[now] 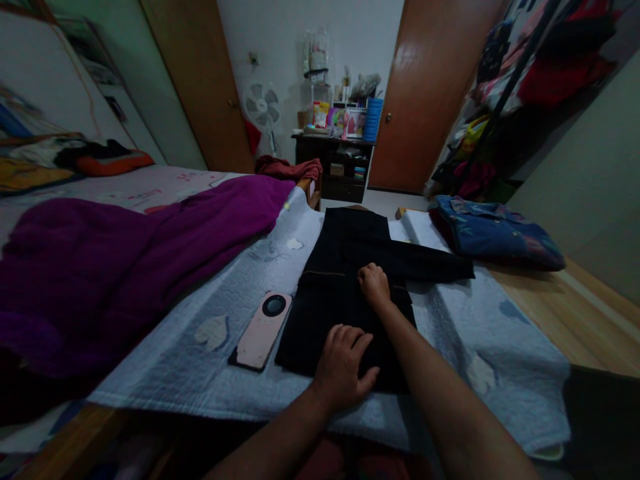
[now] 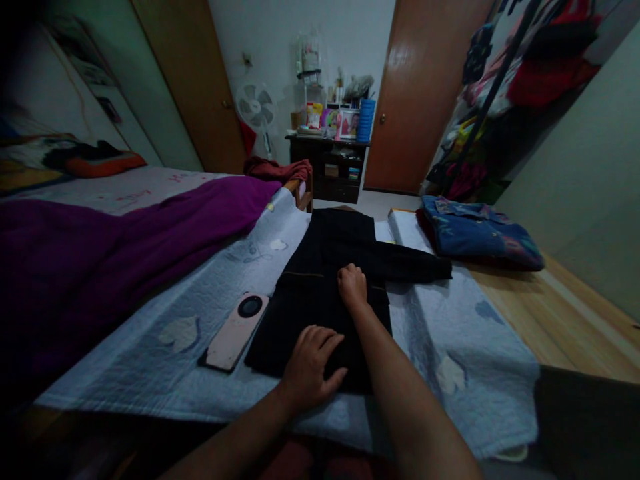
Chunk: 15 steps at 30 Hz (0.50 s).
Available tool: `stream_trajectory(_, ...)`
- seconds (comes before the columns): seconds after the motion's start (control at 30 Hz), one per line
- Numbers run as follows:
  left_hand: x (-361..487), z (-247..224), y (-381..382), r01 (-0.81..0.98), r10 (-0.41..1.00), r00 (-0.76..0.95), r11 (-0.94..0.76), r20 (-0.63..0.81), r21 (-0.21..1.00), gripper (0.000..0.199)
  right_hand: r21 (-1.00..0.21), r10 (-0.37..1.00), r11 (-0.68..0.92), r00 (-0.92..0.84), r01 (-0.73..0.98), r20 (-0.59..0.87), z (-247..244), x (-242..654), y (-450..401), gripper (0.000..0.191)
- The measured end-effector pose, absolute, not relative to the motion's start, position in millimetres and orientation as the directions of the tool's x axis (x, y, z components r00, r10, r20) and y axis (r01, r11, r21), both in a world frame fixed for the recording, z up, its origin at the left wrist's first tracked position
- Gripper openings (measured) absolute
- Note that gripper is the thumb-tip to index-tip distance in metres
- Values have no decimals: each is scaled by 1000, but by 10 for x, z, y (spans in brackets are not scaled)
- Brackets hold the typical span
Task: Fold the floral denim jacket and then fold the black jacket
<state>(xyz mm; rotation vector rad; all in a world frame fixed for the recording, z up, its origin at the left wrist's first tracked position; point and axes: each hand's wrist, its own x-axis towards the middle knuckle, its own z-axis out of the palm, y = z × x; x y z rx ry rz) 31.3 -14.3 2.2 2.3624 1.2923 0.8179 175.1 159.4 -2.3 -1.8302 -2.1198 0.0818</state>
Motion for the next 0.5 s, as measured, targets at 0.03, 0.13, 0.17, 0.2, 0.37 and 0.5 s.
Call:
stream_trajectory(0.03, 314, 19, -144, 660, 845, 423, -535, 327, 528, 54, -245, 970, 175, -123, 954, 211, -19, 1741, 1589, 17)
stream_trajectory(0.13, 318, 9, -149, 665, 844, 421, -536, 332, 521, 54, -211, 973, 175, -136, 962, 186, -10, 1705, 1589, 24)
stream_trajectory(0.17, 319, 6, -150, 664, 843, 421, -537, 334, 519, 54, -230, 974, 173, -132, 958, 182, -8, 1694, 1595, 25)
stream_trajectory(0.2, 319, 5, -151, 664, 843, 420, -538, 336, 519, 54, -266, 975, 172, -126, 948, 181, -5, 1686, 1604, 26)
stream_trajectory(0.37, 316, 3, -159, 662, 841, 422, -540, 338, 520, 54, -463, 979, 183, -118, 867, 166, 84, 1763, 1664, 18)
stream_trajectory(0.5, 313, 0, -174, 643, 839, 410, -545, 358, 538, 54, -578, 977, 209, -147, 789, 152, 273, 2010, 1550, 22)
